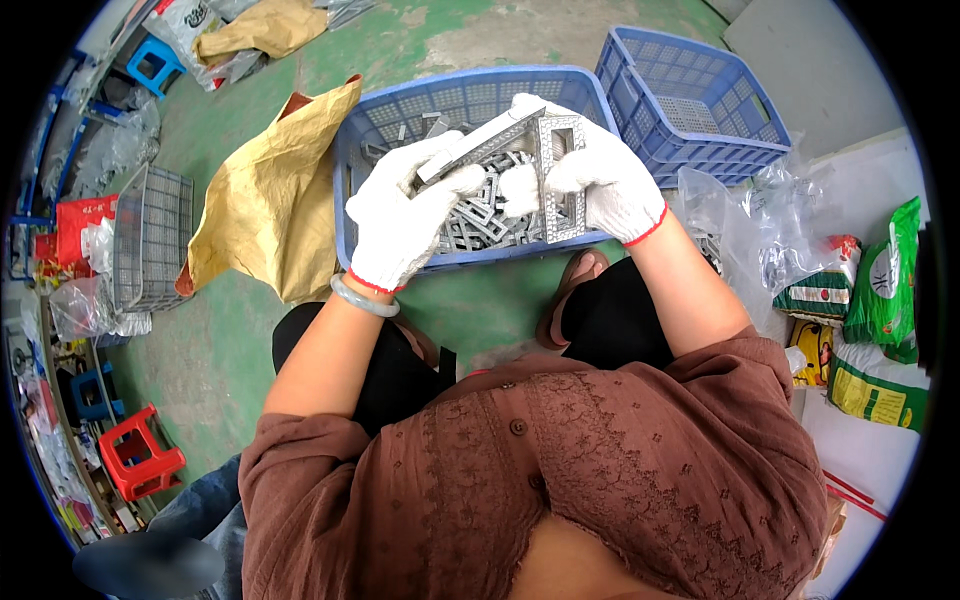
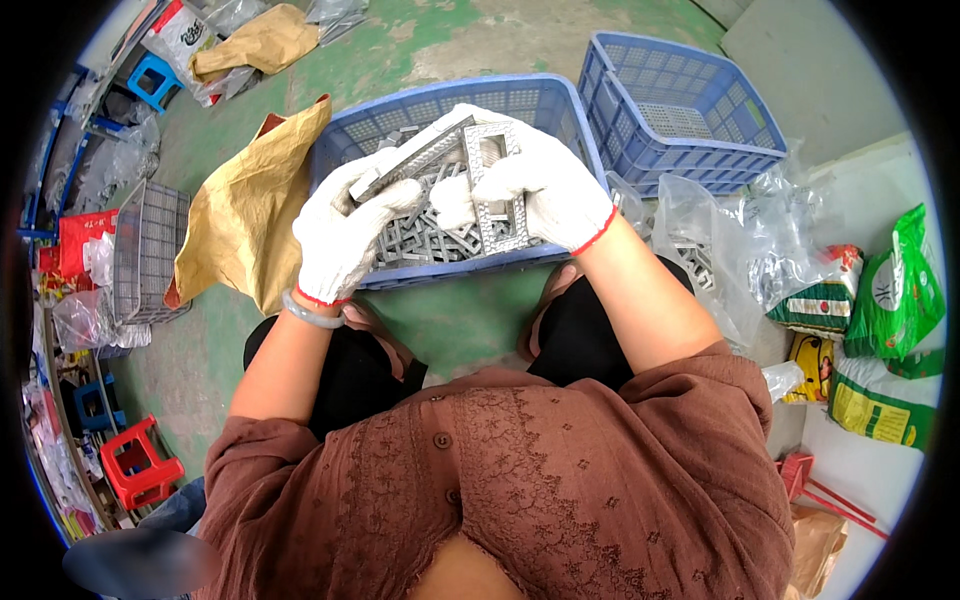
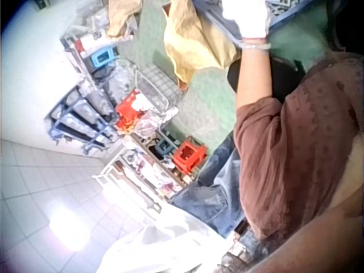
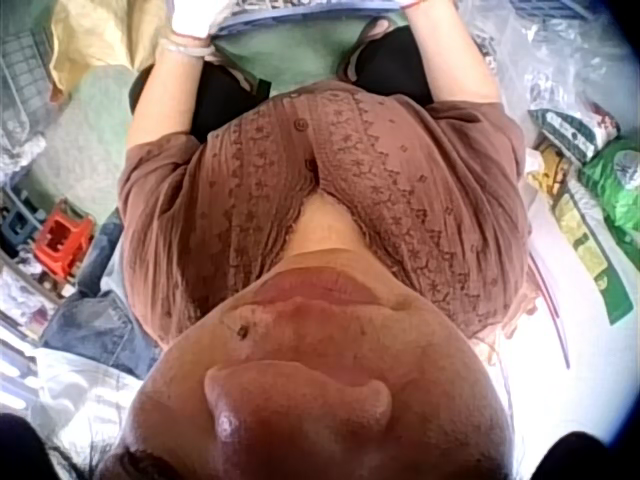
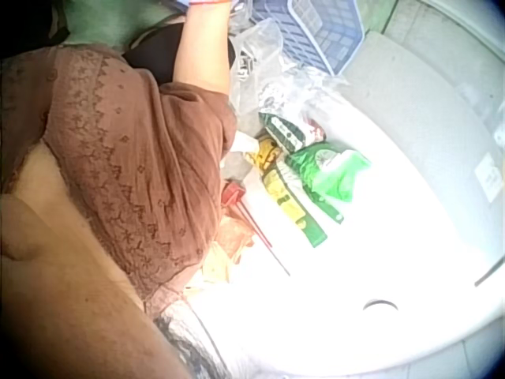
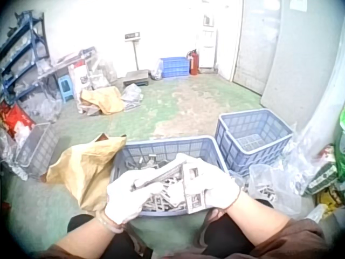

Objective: The person sits on the floor and sorts small rectangular metal parts from a large sack into a blue plastic crate. They pick up handfuls of parts, inspect them, and place them into the crate.

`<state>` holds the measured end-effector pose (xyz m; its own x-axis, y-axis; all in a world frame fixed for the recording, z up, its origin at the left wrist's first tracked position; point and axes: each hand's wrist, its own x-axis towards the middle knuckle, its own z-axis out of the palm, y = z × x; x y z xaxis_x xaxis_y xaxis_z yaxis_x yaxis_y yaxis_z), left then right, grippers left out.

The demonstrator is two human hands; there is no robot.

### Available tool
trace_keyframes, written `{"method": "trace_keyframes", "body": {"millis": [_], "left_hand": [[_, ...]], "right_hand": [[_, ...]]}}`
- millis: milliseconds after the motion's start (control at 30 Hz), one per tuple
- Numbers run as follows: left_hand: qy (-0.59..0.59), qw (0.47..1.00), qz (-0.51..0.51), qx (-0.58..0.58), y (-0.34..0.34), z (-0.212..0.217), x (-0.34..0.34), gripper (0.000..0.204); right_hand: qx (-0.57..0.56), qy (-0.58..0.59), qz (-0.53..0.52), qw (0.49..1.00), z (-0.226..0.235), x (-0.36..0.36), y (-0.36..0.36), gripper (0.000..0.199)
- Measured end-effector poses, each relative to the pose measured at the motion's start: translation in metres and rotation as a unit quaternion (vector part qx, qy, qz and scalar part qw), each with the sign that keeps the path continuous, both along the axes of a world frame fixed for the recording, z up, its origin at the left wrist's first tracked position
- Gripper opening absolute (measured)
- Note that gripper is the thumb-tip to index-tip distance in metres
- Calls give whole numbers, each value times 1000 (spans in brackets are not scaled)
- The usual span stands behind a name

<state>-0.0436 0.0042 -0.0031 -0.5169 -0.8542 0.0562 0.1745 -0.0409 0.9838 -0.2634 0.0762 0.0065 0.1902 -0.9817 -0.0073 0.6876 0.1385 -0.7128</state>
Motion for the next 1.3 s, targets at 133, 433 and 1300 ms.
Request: {"method": "trace_keyframes", "body": {"millis": [133,433,1300], "left_hand": [[11,1000,14,-22,0,-4,-2,42],[-64,971,41,-228,-8,-15,6,44],[-34,992,107,-62,-3,10,16,23]], "right_hand": [[7,4,-25,1000,-8,-5,-1,82],[4,7,-10,1000,-13,-6,2,89],[4,8,30,1000,-10,3,0,75]]}}
